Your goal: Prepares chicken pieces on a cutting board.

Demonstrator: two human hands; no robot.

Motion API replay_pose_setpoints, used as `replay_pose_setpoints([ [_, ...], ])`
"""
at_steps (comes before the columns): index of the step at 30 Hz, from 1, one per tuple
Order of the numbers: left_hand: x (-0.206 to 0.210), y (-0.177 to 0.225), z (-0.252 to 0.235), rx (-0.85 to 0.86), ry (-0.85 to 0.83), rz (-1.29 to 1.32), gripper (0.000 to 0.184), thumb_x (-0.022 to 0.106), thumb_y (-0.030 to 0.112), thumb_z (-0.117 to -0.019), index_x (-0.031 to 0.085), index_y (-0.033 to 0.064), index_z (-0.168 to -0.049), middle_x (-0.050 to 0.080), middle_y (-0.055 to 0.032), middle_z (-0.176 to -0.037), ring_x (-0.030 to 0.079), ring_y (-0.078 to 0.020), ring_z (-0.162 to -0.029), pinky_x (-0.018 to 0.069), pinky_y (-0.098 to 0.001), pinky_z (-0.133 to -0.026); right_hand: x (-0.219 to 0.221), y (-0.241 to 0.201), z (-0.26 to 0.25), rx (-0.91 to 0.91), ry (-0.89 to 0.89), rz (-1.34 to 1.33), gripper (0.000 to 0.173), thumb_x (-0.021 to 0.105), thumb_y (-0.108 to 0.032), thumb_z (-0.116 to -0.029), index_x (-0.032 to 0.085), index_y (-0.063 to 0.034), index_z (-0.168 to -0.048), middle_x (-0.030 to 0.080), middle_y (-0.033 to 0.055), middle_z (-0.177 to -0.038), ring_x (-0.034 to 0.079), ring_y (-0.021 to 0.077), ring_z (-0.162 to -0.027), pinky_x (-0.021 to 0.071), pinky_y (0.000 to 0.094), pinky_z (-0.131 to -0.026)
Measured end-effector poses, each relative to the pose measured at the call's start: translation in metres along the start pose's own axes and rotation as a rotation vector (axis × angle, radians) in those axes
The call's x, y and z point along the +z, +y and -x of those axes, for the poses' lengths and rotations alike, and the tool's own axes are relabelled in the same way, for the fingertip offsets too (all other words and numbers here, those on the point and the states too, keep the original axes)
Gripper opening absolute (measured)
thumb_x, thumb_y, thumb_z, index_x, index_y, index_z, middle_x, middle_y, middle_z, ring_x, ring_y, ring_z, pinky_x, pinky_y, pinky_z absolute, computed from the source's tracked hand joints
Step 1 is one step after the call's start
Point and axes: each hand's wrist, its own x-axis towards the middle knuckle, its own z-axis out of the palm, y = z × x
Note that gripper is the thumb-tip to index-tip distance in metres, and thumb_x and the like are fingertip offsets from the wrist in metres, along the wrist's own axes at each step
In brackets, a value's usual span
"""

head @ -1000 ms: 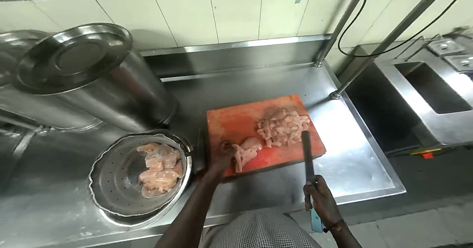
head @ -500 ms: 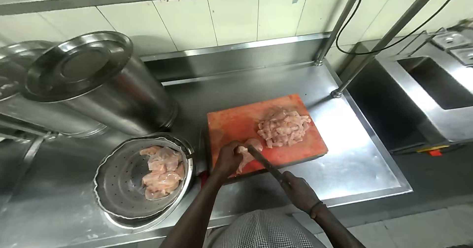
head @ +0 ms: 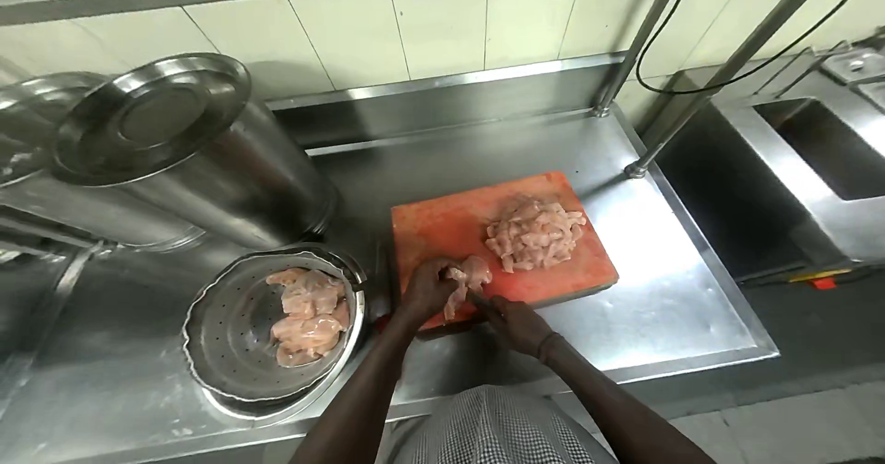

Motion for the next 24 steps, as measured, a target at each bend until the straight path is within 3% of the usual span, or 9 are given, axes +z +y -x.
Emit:
replay_pose_setpoints([
  [2, -0.003, -0.007, 0.001, -0.027, 0.059, 0.093, 0.016, 0.070, -0.004, -0.0884, 0.072, 0.0033, -0.102, 0.069, -0.0100, -0.086, 0.065, -0.0189, -0.074, 0.0561, -0.0382, -0.070, -0.001, 0.021, 0.016, -0.033, -0.051, 0.002, 0.033, 0.047, -0.031, -0.1087, 0.064, -0.0052, -0.122, 0.068, 0.0175, -0.099, 0.068, 0.0334, -0.093, 0.0544, 0.0547, -0.085],
  [7, -0.005, -0.001, 0.010, -0.031, 0.062, 0.192, 0.015, 0.071, -0.005, -0.0880, 0.071, 0.0023, -0.101, 0.068, -0.0095, -0.084, 0.064, -0.0173, -0.073, 0.0554, -0.0344, -0.068, -0.001, 0.051, 0.041, -0.086, -0.120, -0.050, 0.027, 0.049, -0.023, -0.1071, 0.064, -0.0012, -0.114, 0.065, 0.0166, -0.090, 0.064, 0.0304, -0.081, 0.0521, 0.0497, -0.076],
  [12, -0.002, 0.019, 0.014, 0.021, -0.036, 0.109, 0.017, 0.069, -0.006, -0.0868, 0.073, 0.0044, -0.100, 0.067, -0.0075, -0.081, 0.063, -0.0165, -0.070, 0.0540, -0.0343, -0.066, 0.010, 0.007, 0.008, -0.064, -0.077, -0.004, 0.033, 0.052, -0.028, -0.1064, 0.065, -0.0046, -0.126, 0.069, 0.0192, -0.113, 0.068, 0.0348, -0.107, 0.0524, 0.0563, -0.096],
  [15, -0.010, 0.021, 0.015, 0.024, 0.006, 0.055, 0.017, 0.071, -0.005, -0.0883, 0.073, 0.0052, -0.102, 0.069, -0.0082, -0.086, 0.066, -0.0173, -0.074, 0.0569, -0.0367, -0.070, 0.012, -0.016, 0.001, -0.088, -0.119, 0.088, 0.032, 0.051, -0.029, -0.1065, 0.063, -0.0060, -0.125, 0.069, 0.0195, -0.110, 0.068, 0.0366, -0.104, 0.0532, 0.0577, -0.091],
  [17, -0.018, 0.011, 0.017, 0.061, 0.127, 0.119, 0.018, 0.070, -0.007, -0.0869, 0.073, 0.0028, -0.103, 0.071, -0.0096, -0.089, 0.067, -0.0172, -0.076, 0.0587, -0.0366, -0.072, 0.007, -0.010, 0.009, -0.113, -0.227, 0.167, 0.036, 0.049, -0.031, -0.1075, 0.064, -0.0056, -0.127, 0.068, 0.0212, -0.117, 0.067, 0.0392, -0.111, 0.0516, 0.0610, -0.095],
  [20, -0.034, 0.010, 0.028, -0.007, 0.362, 0.205, 0.020, 0.070, -0.005, -0.0895, 0.071, 0.0027, -0.108, 0.071, -0.0098, -0.092, 0.067, -0.0176, -0.078, 0.0588, -0.0371, -0.072, 0.011, 0.024, 0.033, -0.143, -0.361, 0.230, 0.037, 0.047, -0.035, -0.1073, 0.067, -0.0059, -0.118, 0.070, 0.0204, -0.108, 0.068, 0.0396, -0.104, 0.0517, 0.0631, -0.088],
  [22, -0.043, 0.018, 0.040, -0.045, 0.422, 0.206, 0.022, 0.069, -0.003, -0.0915, 0.068, 0.0043, -0.112, 0.068, -0.0109, -0.094, 0.064, -0.0193, -0.077, 0.0566, -0.0378, -0.069, 0.012, 0.054, 0.053, -0.128, -0.323, 0.029, 0.035, 0.051, -0.032, -0.1066, 0.068, -0.0034, -0.118, 0.070, 0.0183, -0.103, 0.068, 0.0327, -0.094, 0.0531, 0.0546, -0.086],
  [24, -0.048, 0.021, 0.043, -0.095, 0.383, 0.189, 0.023, 0.070, -0.004, -0.0904, 0.068, 0.0043, -0.112, 0.067, -0.0118, -0.093, 0.063, -0.0207, -0.076, 0.0558, -0.0389, -0.068, 0.008, 0.078, 0.072, -0.040, -0.228, -0.213, 0.031, 0.053, -0.031, -0.1059, 0.066, -0.0044, -0.116, 0.065, 0.0122, -0.090, 0.061, 0.0217, -0.071, 0.0529, 0.0427, -0.068],
])
